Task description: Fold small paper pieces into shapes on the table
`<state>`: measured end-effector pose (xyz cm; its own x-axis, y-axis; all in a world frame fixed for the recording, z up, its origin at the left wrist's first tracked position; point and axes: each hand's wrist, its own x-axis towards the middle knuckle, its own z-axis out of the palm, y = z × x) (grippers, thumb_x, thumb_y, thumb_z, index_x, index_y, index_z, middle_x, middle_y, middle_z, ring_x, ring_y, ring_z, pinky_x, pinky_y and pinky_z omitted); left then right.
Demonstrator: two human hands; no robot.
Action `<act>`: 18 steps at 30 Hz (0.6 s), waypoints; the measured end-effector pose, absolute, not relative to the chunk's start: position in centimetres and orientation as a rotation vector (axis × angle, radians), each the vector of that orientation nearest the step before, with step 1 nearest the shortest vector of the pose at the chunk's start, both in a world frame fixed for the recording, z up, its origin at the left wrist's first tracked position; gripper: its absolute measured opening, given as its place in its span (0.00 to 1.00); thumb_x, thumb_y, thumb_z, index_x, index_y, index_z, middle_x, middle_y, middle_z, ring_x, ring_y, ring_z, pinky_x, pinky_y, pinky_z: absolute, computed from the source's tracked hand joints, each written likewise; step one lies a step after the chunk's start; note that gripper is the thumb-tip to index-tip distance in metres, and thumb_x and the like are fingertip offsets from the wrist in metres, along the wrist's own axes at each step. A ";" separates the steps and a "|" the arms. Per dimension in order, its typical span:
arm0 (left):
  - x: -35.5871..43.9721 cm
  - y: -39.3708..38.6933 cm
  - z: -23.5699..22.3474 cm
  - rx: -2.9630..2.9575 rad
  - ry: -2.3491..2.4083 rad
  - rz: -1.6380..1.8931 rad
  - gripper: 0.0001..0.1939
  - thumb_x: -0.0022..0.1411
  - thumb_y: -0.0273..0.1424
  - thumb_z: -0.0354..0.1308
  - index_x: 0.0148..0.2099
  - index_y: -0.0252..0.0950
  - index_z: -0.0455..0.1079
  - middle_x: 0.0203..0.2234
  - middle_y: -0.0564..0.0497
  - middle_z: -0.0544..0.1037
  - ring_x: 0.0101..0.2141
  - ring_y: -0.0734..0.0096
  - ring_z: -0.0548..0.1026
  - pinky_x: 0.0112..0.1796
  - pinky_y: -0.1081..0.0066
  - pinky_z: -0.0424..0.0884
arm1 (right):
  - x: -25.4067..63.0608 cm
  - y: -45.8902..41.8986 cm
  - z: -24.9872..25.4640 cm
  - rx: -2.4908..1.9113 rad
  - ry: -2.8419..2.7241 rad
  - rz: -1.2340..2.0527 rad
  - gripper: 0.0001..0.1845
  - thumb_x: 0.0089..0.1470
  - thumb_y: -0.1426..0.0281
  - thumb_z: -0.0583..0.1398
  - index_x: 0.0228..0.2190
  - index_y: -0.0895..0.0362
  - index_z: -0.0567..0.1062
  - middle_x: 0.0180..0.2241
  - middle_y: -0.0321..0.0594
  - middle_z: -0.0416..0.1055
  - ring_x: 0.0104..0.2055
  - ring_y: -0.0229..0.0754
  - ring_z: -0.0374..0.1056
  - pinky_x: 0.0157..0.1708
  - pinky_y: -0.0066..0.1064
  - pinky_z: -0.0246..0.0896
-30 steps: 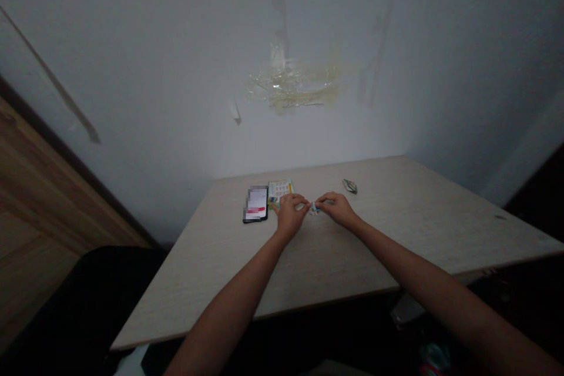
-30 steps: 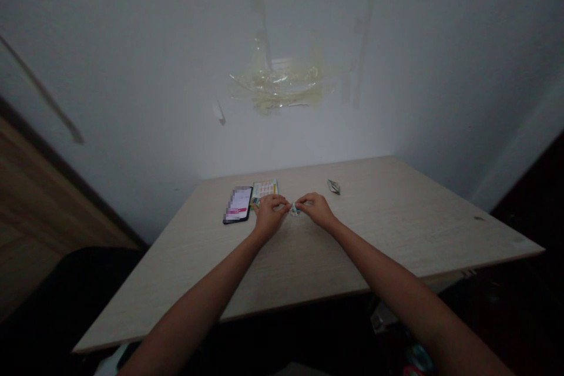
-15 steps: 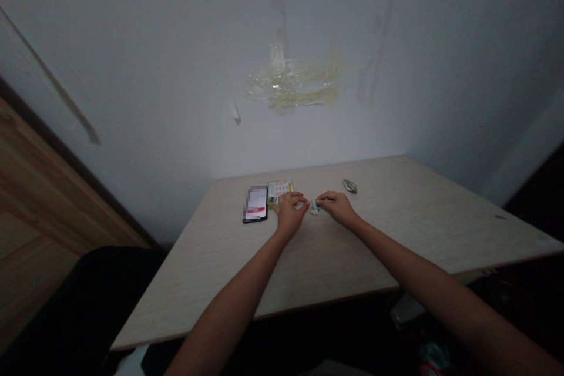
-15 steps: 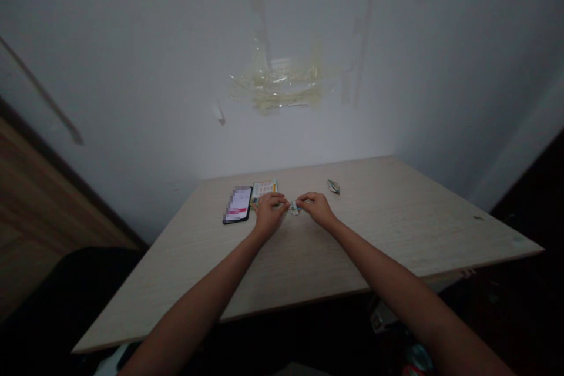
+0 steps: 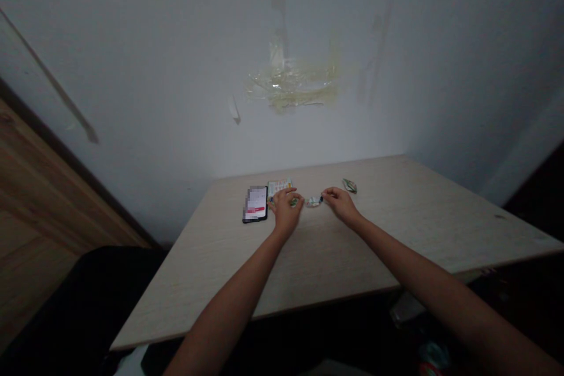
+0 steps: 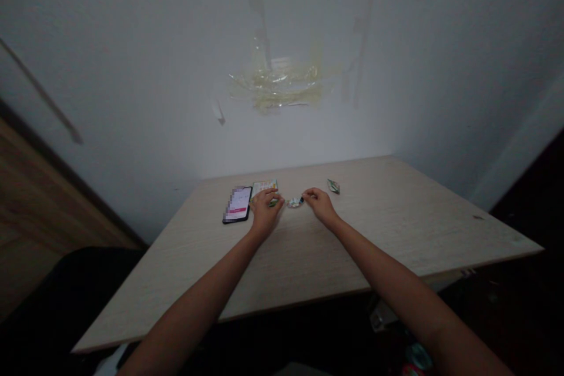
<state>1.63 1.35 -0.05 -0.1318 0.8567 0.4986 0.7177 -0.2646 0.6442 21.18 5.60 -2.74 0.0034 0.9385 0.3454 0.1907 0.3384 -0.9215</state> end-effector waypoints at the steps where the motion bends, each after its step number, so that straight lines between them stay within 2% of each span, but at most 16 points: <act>1: 1.6 1.4 -0.1 1.958 1.807 1.363 0.03 0.61 0.31 0.63 0.34 0.42 0.77 0.52 0.51 0.76 0.58 0.56 0.65 0.60 0.46 0.51 | 21.2 5.7 -2.8 -1.091 -1.452 0.826 0.17 0.45 0.56 0.62 0.29 0.58 0.77 0.30 0.41 0.76 0.33 0.44 0.69 0.38 0.35 0.63; 12: 2.2 1.4 0.4 1.884 1.816 1.414 0.02 0.61 0.29 0.61 0.35 0.41 0.74 0.52 0.50 0.76 0.58 0.59 0.66 0.61 0.49 0.52 | 21.2 6.4 -3.6 -1.059 -1.276 0.900 0.19 0.45 0.53 0.63 0.30 0.57 0.74 0.30 0.39 0.74 0.34 0.43 0.68 0.39 0.33 0.62; 16: 1.9 1.4 -0.2 2.024 1.818 1.326 0.03 0.62 0.31 0.60 0.35 0.42 0.75 0.53 0.50 0.76 0.58 0.55 0.65 0.61 0.42 0.46 | 21.3 6.4 -4.0 -1.079 -1.366 0.829 0.15 0.47 0.57 0.62 0.29 0.57 0.74 0.28 0.39 0.73 0.32 0.42 0.68 0.37 0.33 0.62; 18: 1.7 1.3 -0.5 2.093 1.809 1.267 0.04 0.62 0.34 0.61 0.39 0.44 0.76 0.54 0.49 0.75 0.59 0.53 0.64 0.61 0.37 0.42 | 21.4 6.4 -4.2 -1.085 -1.462 0.770 0.12 0.48 0.60 0.61 0.29 0.57 0.74 0.29 0.39 0.74 0.33 0.43 0.69 0.37 0.34 0.63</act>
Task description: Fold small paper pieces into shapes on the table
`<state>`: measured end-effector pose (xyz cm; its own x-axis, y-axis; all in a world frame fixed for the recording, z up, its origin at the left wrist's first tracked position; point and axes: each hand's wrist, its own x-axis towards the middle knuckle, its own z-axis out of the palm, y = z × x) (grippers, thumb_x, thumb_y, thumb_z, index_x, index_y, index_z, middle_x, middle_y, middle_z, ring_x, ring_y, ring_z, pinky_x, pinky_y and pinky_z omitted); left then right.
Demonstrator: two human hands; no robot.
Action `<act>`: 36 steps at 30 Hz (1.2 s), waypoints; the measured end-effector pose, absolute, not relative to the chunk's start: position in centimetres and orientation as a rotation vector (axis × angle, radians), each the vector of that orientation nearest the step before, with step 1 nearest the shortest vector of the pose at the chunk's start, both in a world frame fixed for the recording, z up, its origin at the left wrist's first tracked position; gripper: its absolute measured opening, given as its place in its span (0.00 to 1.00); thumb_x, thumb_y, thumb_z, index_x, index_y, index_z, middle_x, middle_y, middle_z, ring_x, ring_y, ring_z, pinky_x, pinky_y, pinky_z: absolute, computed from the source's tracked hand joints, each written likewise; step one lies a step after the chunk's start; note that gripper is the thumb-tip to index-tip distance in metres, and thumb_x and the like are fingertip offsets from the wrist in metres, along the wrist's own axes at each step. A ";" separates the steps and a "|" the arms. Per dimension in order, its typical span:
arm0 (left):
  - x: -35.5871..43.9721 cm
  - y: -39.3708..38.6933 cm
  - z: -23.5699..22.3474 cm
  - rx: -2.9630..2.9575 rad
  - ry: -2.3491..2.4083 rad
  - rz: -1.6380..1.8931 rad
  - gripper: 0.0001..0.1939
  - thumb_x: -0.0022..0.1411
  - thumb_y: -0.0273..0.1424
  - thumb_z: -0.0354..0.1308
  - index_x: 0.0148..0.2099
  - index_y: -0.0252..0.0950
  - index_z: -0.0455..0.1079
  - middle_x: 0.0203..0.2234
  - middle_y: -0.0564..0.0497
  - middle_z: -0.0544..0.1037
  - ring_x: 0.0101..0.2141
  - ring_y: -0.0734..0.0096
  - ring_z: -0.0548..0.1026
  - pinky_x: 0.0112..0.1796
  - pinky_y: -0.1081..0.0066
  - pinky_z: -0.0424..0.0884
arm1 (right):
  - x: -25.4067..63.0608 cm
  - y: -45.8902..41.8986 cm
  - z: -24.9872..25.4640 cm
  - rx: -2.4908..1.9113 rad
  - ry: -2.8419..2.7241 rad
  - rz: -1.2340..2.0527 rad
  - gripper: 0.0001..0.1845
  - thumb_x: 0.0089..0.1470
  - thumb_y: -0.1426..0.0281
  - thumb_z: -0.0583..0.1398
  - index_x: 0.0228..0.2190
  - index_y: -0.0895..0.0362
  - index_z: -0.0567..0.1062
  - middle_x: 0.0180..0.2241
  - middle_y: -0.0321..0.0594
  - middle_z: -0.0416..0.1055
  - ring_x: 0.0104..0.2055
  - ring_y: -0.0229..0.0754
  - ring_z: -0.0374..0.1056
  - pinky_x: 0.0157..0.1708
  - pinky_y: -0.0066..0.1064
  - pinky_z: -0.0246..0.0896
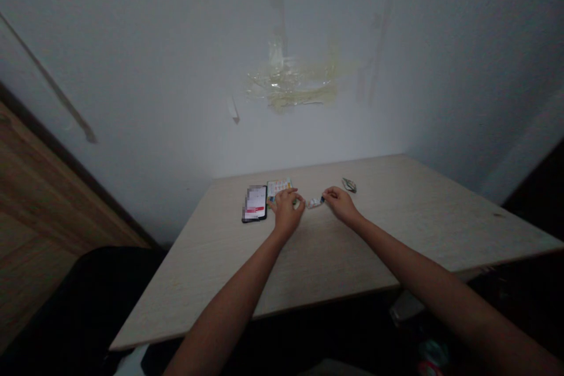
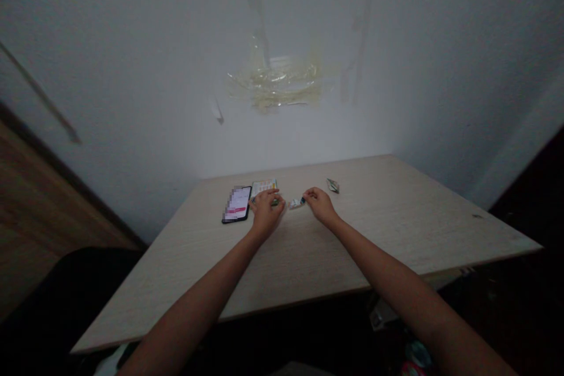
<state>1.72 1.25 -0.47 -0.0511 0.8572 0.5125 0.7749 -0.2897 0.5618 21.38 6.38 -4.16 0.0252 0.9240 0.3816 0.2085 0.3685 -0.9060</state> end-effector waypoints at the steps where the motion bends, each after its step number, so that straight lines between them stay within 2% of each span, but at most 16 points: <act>1: 1.6 1.2 -0.5 2.118 1.796 1.238 0.07 0.62 0.35 0.61 0.43 0.46 0.76 0.54 0.49 0.74 0.59 0.52 0.63 0.61 0.35 0.40 | 21.4 6.3 -4.2 -1.085 -1.512 0.739 0.11 0.49 0.61 0.61 0.29 0.57 0.75 0.29 0.40 0.74 0.34 0.43 0.69 0.38 0.34 0.63; 3: 1.5 1.0 -0.5 2.163 1.765 1.174 0.12 0.61 0.37 0.63 0.48 0.51 0.76 0.55 0.50 0.74 0.60 0.51 0.62 0.60 0.32 0.39 | 21.5 6.2 -4.1 -1.089 -1.596 0.672 0.10 0.50 0.62 0.60 0.30 0.56 0.75 0.30 0.40 0.74 0.35 0.43 0.69 0.40 0.35 0.63; 5: 1.4 0.9 -0.5 2.214 1.747 1.104 0.09 0.61 0.39 0.64 0.45 0.53 0.77 0.56 0.51 0.73 0.60 0.50 0.61 0.59 0.31 0.37 | 21.5 5.9 -3.9 -1.103 -1.662 0.625 0.09 0.52 0.64 0.59 0.30 0.57 0.75 0.31 0.40 0.74 0.36 0.43 0.69 0.41 0.35 0.63; 8: 1.2 0.9 -0.3 2.267 1.767 1.024 0.03 0.59 0.40 0.65 0.36 0.50 0.79 0.55 0.52 0.73 0.60 0.49 0.60 0.59 0.31 0.36 | 21.5 5.5 -3.6 -1.122 -1.723 0.607 0.08 0.52 0.66 0.59 0.32 0.57 0.75 0.30 0.40 0.74 0.34 0.42 0.69 0.40 0.33 0.63; 11: 1.1 1.0 -0.3 2.262 1.794 0.991 0.03 0.58 0.39 0.66 0.35 0.49 0.79 0.55 0.53 0.74 0.61 0.48 0.59 0.58 0.29 0.35 | 21.5 5.1 -3.2 -1.112 -1.819 0.540 0.10 0.55 0.68 0.58 0.37 0.57 0.77 0.32 0.40 0.76 0.37 0.42 0.69 0.42 0.34 0.62; 16: 1.0 1.3 -0.3 2.217 1.830 0.977 0.03 0.58 0.38 0.66 0.34 0.47 0.79 0.55 0.51 0.74 0.61 0.47 0.59 0.58 0.28 0.35 | 22.0 5.0 -2.7 -1.174 -2.018 0.381 0.11 0.55 0.70 0.58 0.33 0.55 0.82 0.35 0.42 0.78 0.45 0.47 0.67 0.49 0.38 0.58; 20: 1.1 1.6 -0.6 2.173 1.869 0.996 0.04 0.58 0.39 0.66 0.34 0.46 0.79 0.54 0.51 0.75 0.60 0.47 0.60 0.58 0.27 0.38 | 22.4 4.8 -2.3 -1.249 -2.057 0.339 0.09 0.54 0.65 0.62 0.32 0.54 0.83 0.36 0.43 0.78 0.47 0.50 0.66 0.50 0.39 0.57; 25: 1.4 1.9 -0.8 2.145 1.906 0.972 0.07 0.58 0.40 0.65 0.36 0.45 0.79 0.54 0.49 0.74 0.60 0.47 0.59 0.58 0.29 0.40 | 22.1 4.4 -2.1 -1.321 -2.022 0.312 0.15 0.50 0.56 0.66 0.30 0.54 0.82 0.36 0.45 0.76 0.47 0.51 0.64 0.49 0.39 0.57; 36: 1.9 2.1 -1.0 2.196 1.977 0.907 0.09 0.61 0.40 0.62 0.40 0.43 0.78 0.55 0.45 0.72 0.61 0.47 0.59 0.58 0.30 0.42 | 21.3 4.8 -2.7 -1.527 -2.002 0.257 0.15 0.52 0.56 0.66 0.30 0.56 0.81 0.42 0.49 0.72 0.50 0.52 0.61 0.51 0.40 0.54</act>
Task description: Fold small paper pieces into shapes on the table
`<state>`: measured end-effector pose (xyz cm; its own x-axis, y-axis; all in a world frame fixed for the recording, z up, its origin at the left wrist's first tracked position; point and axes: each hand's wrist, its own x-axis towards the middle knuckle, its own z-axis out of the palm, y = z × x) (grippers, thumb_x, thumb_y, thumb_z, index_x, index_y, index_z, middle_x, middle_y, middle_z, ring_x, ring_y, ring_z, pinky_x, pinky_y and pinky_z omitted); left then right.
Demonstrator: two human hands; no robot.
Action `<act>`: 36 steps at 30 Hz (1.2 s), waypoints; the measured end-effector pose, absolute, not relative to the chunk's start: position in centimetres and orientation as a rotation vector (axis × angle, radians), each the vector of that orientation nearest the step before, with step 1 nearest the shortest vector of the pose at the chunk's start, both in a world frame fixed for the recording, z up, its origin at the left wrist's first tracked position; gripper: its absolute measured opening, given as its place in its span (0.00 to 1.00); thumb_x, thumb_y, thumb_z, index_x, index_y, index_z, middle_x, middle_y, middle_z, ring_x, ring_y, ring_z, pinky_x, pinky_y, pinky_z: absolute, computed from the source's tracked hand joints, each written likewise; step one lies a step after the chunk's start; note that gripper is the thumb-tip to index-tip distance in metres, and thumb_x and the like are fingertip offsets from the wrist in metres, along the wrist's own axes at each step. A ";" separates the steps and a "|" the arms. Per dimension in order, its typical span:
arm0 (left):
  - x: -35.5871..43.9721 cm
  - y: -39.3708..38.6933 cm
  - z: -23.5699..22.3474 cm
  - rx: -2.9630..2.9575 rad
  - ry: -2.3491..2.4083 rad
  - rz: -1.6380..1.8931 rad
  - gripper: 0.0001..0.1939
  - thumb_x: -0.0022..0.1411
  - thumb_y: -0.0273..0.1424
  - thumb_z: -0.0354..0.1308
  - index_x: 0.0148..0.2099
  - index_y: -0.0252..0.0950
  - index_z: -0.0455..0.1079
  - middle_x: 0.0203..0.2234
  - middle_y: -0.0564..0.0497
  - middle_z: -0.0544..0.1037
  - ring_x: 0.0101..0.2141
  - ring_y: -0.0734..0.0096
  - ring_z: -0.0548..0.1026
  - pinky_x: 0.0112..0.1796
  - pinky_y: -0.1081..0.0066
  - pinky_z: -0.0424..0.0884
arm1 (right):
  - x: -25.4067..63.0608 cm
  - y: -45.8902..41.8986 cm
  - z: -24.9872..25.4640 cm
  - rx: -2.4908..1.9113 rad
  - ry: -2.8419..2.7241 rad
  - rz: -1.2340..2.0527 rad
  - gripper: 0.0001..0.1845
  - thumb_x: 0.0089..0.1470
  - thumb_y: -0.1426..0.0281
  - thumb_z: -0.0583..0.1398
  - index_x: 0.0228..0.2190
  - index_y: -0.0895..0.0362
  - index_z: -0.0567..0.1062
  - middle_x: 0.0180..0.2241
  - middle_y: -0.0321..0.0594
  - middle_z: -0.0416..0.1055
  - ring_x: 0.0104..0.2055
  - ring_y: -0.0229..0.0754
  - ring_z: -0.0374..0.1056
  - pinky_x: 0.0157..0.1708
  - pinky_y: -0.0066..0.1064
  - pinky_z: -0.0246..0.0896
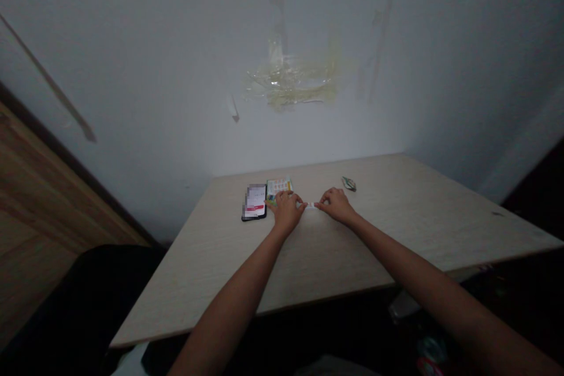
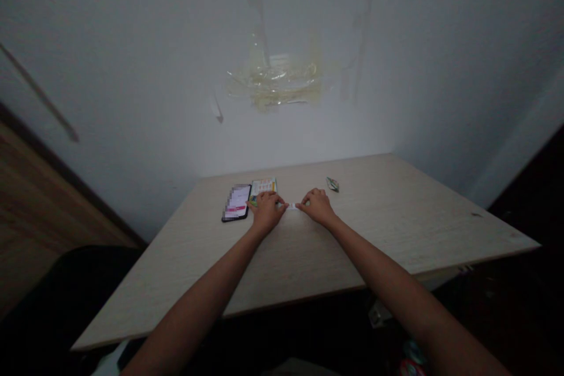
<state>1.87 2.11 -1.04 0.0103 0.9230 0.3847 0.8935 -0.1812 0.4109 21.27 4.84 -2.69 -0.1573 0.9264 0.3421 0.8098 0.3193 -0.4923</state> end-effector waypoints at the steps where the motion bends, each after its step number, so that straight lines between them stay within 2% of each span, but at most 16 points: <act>1: 1.9 2.1 -1.0 2.198 1.978 0.903 0.09 0.61 0.40 0.62 0.40 0.43 0.78 0.56 0.45 0.72 0.61 0.46 0.59 0.58 0.30 0.42 | 21.2 4.9 -2.7 -1.538 -2.000 0.259 0.15 0.51 0.56 0.66 0.30 0.56 0.81 0.43 0.49 0.71 0.50 0.52 0.61 0.51 0.40 0.54; 12: 2.1 2.3 -0.9 2.211 2.002 0.799 0.08 0.61 0.39 0.62 0.40 0.43 0.77 0.59 0.44 0.69 0.63 0.46 0.56 0.57 0.28 0.43 | 20.9 5.6 -3.2 -1.609 -1.989 0.272 0.14 0.50 0.57 0.67 0.29 0.56 0.81 0.45 0.50 0.69 0.51 0.54 0.61 0.51 0.41 0.54; 15: 2.0 2.3 -1.3 2.223 2.001 0.825 0.08 0.61 0.40 0.62 0.41 0.44 0.77 0.58 0.44 0.69 0.63 0.46 0.56 0.57 0.28 0.43 | 20.9 5.3 -3.1 -1.604 -1.987 0.264 0.14 0.51 0.58 0.67 0.36 0.54 0.80 0.46 0.49 0.69 0.51 0.54 0.60 0.51 0.41 0.54; 18: 2.0 2.1 -1.5 2.240 2.002 0.855 0.10 0.62 0.40 0.62 0.44 0.44 0.75 0.57 0.45 0.70 0.63 0.47 0.56 0.58 0.29 0.42 | 21.1 4.9 -3.0 -1.485 -2.061 0.272 0.15 0.55 0.60 0.64 0.44 0.47 0.78 0.49 0.45 0.69 0.53 0.52 0.59 0.52 0.43 0.53; 22: 1.9 1.9 -1.3 2.229 2.031 0.884 0.13 0.62 0.40 0.62 0.47 0.43 0.73 0.55 0.44 0.72 0.62 0.48 0.58 0.59 0.29 0.40 | 21.3 4.6 -2.8 -1.290 -2.179 0.266 0.11 0.59 0.64 0.61 0.43 0.45 0.80 0.51 0.42 0.68 0.56 0.50 0.58 0.55 0.43 0.51; 29: 2.0 1.4 -0.7 2.283 2.017 0.927 0.12 0.62 0.36 0.62 0.48 0.44 0.72 0.52 0.44 0.72 0.60 0.50 0.60 0.61 0.33 0.38 | 21.2 4.5 -2.6 -1.208 -2.248 0.247 0.15 0.59 0.69 0.60 0.46 0.45 0.79 0.52 0.43 0.67 0.57 0.49 0.59 0.56 0.43 0.52; 36: 1.7 0.5 -0.2 2.323 1.919 0.983 0.08 0.64 0.32 0.57 0.45 0.45 0.75 0.48 0.46 0.77 0.57 0.51 0.64 0.62 0.34 0.37 | 21.4 4.7 -2.9 -1.240 -2.193 0.195 0.11 0.58 0.64 0.62 0.42 0.47 0.83 0.46 0.45 0.71 0.54 0.50 0.61 0.56 0.42 0.55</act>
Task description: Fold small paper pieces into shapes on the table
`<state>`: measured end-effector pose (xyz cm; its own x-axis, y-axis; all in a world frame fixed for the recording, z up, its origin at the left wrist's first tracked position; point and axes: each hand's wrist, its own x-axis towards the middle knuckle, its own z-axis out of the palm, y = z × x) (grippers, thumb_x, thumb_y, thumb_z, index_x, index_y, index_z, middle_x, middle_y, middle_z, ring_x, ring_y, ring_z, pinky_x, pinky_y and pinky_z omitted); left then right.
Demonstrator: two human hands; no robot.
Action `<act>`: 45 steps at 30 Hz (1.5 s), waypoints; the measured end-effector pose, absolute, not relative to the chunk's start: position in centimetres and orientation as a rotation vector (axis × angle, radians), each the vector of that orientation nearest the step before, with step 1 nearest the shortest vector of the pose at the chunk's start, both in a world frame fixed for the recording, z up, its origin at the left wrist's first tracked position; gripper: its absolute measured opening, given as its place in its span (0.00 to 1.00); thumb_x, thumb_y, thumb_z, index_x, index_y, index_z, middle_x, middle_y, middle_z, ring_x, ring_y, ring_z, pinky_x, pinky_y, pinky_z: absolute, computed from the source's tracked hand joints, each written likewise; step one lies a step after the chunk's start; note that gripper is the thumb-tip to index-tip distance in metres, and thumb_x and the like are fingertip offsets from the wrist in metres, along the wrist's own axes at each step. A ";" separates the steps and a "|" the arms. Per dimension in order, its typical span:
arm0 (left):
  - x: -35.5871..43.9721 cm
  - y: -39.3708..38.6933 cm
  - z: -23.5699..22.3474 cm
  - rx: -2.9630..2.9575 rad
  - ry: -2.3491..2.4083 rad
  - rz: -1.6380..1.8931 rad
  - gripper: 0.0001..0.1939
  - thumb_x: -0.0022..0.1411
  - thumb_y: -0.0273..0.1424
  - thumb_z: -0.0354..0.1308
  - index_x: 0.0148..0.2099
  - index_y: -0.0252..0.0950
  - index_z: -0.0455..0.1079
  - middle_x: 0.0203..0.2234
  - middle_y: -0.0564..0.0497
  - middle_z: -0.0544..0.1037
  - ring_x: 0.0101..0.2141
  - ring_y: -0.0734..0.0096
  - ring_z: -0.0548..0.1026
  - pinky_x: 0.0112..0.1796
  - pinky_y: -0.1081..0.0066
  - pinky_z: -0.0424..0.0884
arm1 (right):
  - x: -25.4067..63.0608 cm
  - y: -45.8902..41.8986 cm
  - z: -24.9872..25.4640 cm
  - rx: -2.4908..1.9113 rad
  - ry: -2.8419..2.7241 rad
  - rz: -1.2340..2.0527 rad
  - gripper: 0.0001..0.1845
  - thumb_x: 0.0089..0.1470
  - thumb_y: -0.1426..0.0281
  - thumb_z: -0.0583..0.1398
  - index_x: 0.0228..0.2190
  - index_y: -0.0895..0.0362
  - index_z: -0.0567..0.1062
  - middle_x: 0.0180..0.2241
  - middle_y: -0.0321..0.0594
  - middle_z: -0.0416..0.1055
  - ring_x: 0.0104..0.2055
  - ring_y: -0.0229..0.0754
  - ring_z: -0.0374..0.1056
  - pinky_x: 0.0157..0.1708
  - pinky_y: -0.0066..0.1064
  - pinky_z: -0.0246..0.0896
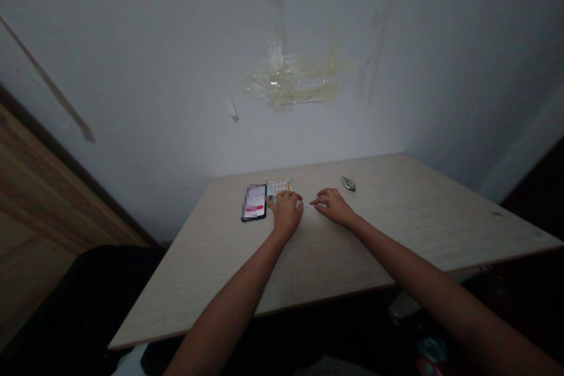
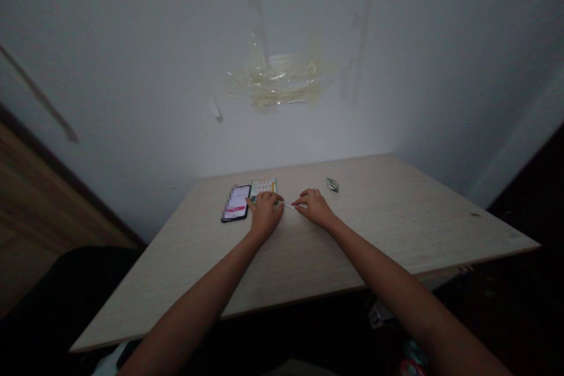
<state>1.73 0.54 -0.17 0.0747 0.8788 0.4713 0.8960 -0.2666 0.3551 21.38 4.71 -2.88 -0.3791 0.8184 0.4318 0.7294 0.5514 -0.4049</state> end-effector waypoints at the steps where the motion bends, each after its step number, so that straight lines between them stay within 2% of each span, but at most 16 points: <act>1: 1.6 0.5 -0.2 -2.320 -1.854 -0.973 0.08 0.64 0.32 0.56 0.44 0.45 0.76 0.47 0.47 0.78 0.57 0.52 0.65 0.62 0.34 0.36 | 21.4 4.7 -2.9 -1.252 -2.177 0.186 0.11 0.57 0.63 0.63 0.41 0.48 0.83 0.45 0.45 0.71 0.53 0.50 0.61 0.55 0.42 0.56; 5: 1.2 0.6 -0.5 -2.544 -1.709 -0.927 0.11 0.65 0.32 0.56 0.47 0.48 0.77 0.49 0.50 0.79 0.59 0.54 0.65 0.62 0.33 0.35 | 21.6 4.6 -2.8 -1.259 -2.154 0.161 0.10 0.56 0.63 0.64 0.38 0.52 0.84 0.43 0.46 0.73 0.51 0.50 0.62 0.54 0.41 0.58; 10: 0.9 1.0 -1.0 -2.674 -1.552 -0.793 0.14 0.66 0.35 0.56 0.53 0.54 0.74 0.53 0.55 0.78 0.63 0.54 0.60 0.60 0.30 0.27 | 21.9 4.9 -3.0 -1.214 -2.156 0.211 0.10 0.57 0.69 0.62 0.38 0.52 0.84 0.45 0.46 0.74 0.52 0.50 0.63 0.55 0.40 0.58; 13: 0.9 1.2 -1.1 -2.677 -1.540 -0.722 0.14 0.68 0.37 0.54 0.54 0.56 0.73 0.54 0.55 0.78 0.63 0.55 0.60 0.60 0.30 0.25 | 22.2 5.4 -3.3 -1.227 -2.145 0.258 0.11 0.57 0.69 0.62 0.39 0.51 0.84 0.45 0.45 0.75 0.52 0.50 0.64 0.55 0.40 0.59; 20: 0.5 1.2 -0.9 -2.647 -1.498 -0.543 0.16 0.70 0.40 0.49 0.57 0.54 0.70 0.55 0.56 0.77 0.63 0.52 0.60 0.58 0.25 0.30 | 22.7 6.2 -4.0 -1.199 -2.155 0.312 0.11 0.57 0.68 0.61 0.40 0.50 0.84 0.45 0.45 0.75 0.51 0.49 0.67 0.54 0.41 0.61; 25: 0.1 1.0 -0.6 -2.651 -1.452 -0.424 0.19 0.70 0.42 0.49 0.60 0.55 0.67 0.58 0.56 0.74 0.64 0.49 0.58 0.60 0.26 0.34 | 23.0 6.4 -4.1 -1.171 -2.171 0.290 0.11 0.57 0.66 0.62 0.40 0.49 0.83 0.45 0.44 0.75 0.50 0.49 0.68 0.54 0.42 0.61; 29: 0.1 0.7 -0.8 -2.653 -1.458 -0.429 0.20 0.71 0.43 0.46 0.62 0.56 0.66 0.58 0.56 0.74 0.64 0.49 0.59 0.59 0.26 0.34 | 23.2 6.5 -4.0 -1.149 -2.188 0.293 0.11 0.57 0.66 0.62 0.40 0.50 0.83 0.45 0.45 0.74 0.49 0.49 0.68 0.54 0.42 0.61; 34: 0.0 0.6 -1.1 -2.672 -1.393 -0.503 0.20 0.72 0.40 0.46 0.62 0.55 0.65 0.59 0.56 0.73 0.64 0.54 0.58 0.61 0.29 0.32 | 23.3 6.4 -3.9 -1.084 -2.171 0.324 0.12 0.55 0.66 0.64 0.42 0.50 0.82 0.43 0.44 0.75 0.49 0.48 0.69 0.54 0.42 0.60; 38: -0.1 0.6 -1.2 -2.668 -1.382 -0.505 0.19 0.71 0.43 0.46 0.61 0.55 0.67 0.59 0.56 0.73 0.65 0.52 0.58 0.60 0.27 0.34 | 23.2 6.2 -3.8 -1.046 -2.147 0.344 0.12 0.54 0.67 0.64 0.42 0.54 0.81 0.42 0.45 0.77 0.48 0.48 0.69 0.53 0.42 0.61; 45: 0.1 0.5 -1.0 -2.640 -1.312 -0.501 0.20 0.71 0.43 0.47 0.62 0.55 0.66 0.61 0.57 0.71 0.65 0.51 0.58 0.60 0.27 0.30 | 23.2 6.2 -3.8 -1.021 -2.163 0.341 0.11 0.54 0.69 0.64 0.40 0.55 0.81 0.43 0.44 0.78 0.48 0.48 0.71 0.54 0.44 0.61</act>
